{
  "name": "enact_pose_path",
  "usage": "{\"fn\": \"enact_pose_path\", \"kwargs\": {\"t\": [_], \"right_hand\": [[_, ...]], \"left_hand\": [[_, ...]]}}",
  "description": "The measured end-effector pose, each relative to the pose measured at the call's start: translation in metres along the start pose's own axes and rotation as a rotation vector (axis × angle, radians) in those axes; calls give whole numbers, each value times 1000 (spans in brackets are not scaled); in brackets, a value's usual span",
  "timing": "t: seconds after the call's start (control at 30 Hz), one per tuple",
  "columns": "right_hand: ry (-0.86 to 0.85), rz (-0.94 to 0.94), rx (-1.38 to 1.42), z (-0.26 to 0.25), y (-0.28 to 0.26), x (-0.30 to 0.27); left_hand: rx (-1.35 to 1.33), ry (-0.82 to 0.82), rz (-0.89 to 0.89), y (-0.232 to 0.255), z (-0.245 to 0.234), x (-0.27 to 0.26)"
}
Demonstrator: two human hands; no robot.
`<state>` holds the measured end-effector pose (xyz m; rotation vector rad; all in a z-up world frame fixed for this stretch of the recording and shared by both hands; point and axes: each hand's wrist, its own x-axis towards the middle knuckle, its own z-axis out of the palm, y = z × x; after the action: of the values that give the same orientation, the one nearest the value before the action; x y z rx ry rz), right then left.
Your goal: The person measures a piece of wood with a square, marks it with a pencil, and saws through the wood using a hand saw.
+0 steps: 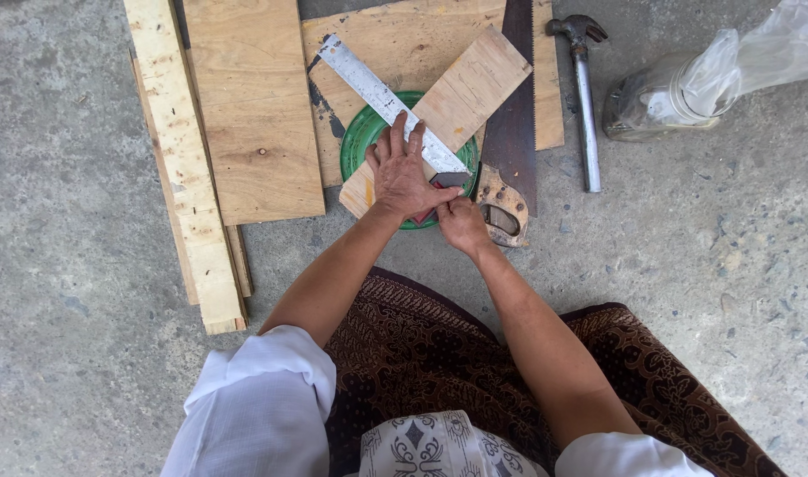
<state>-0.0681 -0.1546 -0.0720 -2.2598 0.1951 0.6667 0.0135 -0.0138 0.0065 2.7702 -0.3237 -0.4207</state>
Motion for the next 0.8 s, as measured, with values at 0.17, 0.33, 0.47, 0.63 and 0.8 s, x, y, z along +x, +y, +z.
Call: {"fn": "enact_pose_path", "kwargs": {"t": [0.17, 0.33, 0.47, 0.63, 0.8], "right_hand": [[-214, 145, 75, -28, -25, -11], [-397, 140, 25, -109, -42, -16], [-142, 175, 18, -153, -49, 5], [159, 170, 53, -169, -88, 20], [436, 144, 80, -174, -123, 38]], "left_hand": [[54, 4, 13, 1, 1, 1], [22, 20, 20, 2, 1, -1], [47, 14, 14, 4, 0, -2], [79, -148, -34, 13, -17, 2], [42, -282, -125, 23, -30, 5]]}}
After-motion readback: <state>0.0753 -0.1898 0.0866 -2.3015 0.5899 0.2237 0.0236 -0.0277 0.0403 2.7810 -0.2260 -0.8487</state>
